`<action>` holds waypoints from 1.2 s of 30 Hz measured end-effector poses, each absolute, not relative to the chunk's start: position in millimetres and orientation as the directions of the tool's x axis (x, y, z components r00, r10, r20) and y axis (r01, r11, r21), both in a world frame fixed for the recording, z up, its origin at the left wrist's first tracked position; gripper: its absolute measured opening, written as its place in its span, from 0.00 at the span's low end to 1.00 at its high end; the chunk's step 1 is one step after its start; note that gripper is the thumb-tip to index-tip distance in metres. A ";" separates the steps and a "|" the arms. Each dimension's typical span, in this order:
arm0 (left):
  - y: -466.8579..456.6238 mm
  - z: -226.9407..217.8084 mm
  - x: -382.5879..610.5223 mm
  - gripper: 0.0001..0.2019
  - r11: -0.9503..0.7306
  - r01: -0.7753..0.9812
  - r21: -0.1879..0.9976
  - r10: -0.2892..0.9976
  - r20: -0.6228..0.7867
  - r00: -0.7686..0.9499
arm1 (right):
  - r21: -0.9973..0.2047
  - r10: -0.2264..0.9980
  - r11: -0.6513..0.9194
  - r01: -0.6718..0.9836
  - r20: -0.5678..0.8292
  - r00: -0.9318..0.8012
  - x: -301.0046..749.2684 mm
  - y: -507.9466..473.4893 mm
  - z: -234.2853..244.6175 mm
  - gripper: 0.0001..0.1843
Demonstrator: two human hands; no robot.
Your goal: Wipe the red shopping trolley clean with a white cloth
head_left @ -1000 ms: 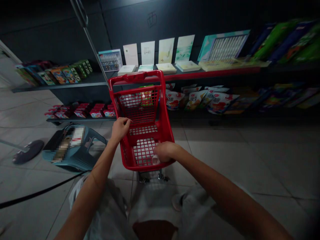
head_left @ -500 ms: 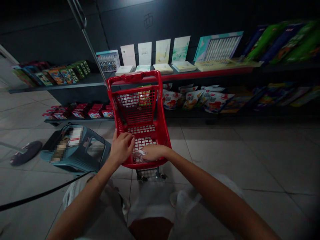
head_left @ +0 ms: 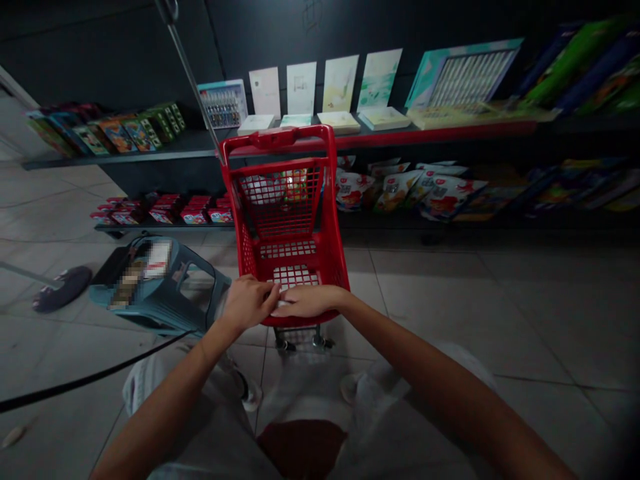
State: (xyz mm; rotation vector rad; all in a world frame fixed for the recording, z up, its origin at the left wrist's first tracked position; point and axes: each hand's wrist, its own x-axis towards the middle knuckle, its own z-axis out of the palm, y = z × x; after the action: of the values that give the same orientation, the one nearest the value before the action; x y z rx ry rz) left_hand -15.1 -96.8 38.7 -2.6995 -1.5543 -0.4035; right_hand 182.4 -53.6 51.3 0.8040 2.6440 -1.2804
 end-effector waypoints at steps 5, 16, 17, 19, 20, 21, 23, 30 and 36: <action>-89.7 35.3 -24.6 0.27 -0.514 0.849 0.120 0.844 0.246 0.476 | -0.610 0.355 0.637 0.471 -0.310 -0.882 193.7 -47.1 49.5 0.13; -78.2 39.0 -42.0 0.28 -0.596 0.786 0.165 0.794 0.266 0.546 | -0.465 0.428 0.744 0.480 -0.221 -0.876 221.6 -55.9 70.4 0.14; -76.9 39.1 -43.3 0.27 -0.600 0.782 0.170 0.793 0.262 0.551 | -0.452 0.438 0.751 0.481 -0.203 -0.876 223.8 -56.8 72.6 0.13; -74.9 39.9 -45.4 0.27 -0.606 0.775 0.179 0.789 0.259 0.557 | -0.421 0.454 0.771 0.477 -0.161 -0.876 230.1 -56.9 76.8 0.13; -74.2 40.4 -46.4 0.27 -0.606 0.774 0.182 0.789 0.262 0.556 | -0.402 0.460 0.784 0.474 -0.138 -0.877 234.2 -56.2 78.3 0.13; -73.6 41.0 -47.3 0.27 -0.606 0.774 0.185 0.789 0.265 0.555 | -0.382 0.467 0.795 0.471 -0.110 -0.878 238.7 -55.3 79.3 0.12; -72.3 42.0 -49.6 0.26 -0.601 0.776 0.189 0.792 0.270 0.548 | -0.347 0.490 0.809 0.474 -0.044 -0.870 248.7 -53.0 79.4 0.11; -69.5 42.2 -54.6 0.24 -0.574 0.805 0.147 0.803 0.290 0.520 | -0.245 0.504 0.857 0.453 0.222 -0.835 276.1 -44.8 65.9 0.10; -113.4 34.2 -9.3 0.17 -0.536 0.841 0.076 0.786 0.409 0.464 | -0.236 0.559 0.829 0.507 0.334 -0.759 284.3 -35.6 53.6 0.16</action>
State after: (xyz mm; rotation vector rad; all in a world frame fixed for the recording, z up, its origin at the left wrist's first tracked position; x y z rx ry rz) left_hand -9.3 -113.4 34.2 -2.5685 -1.4367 -0.6070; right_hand 284.3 -35.6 53.6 1.0287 3.3800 -0.2385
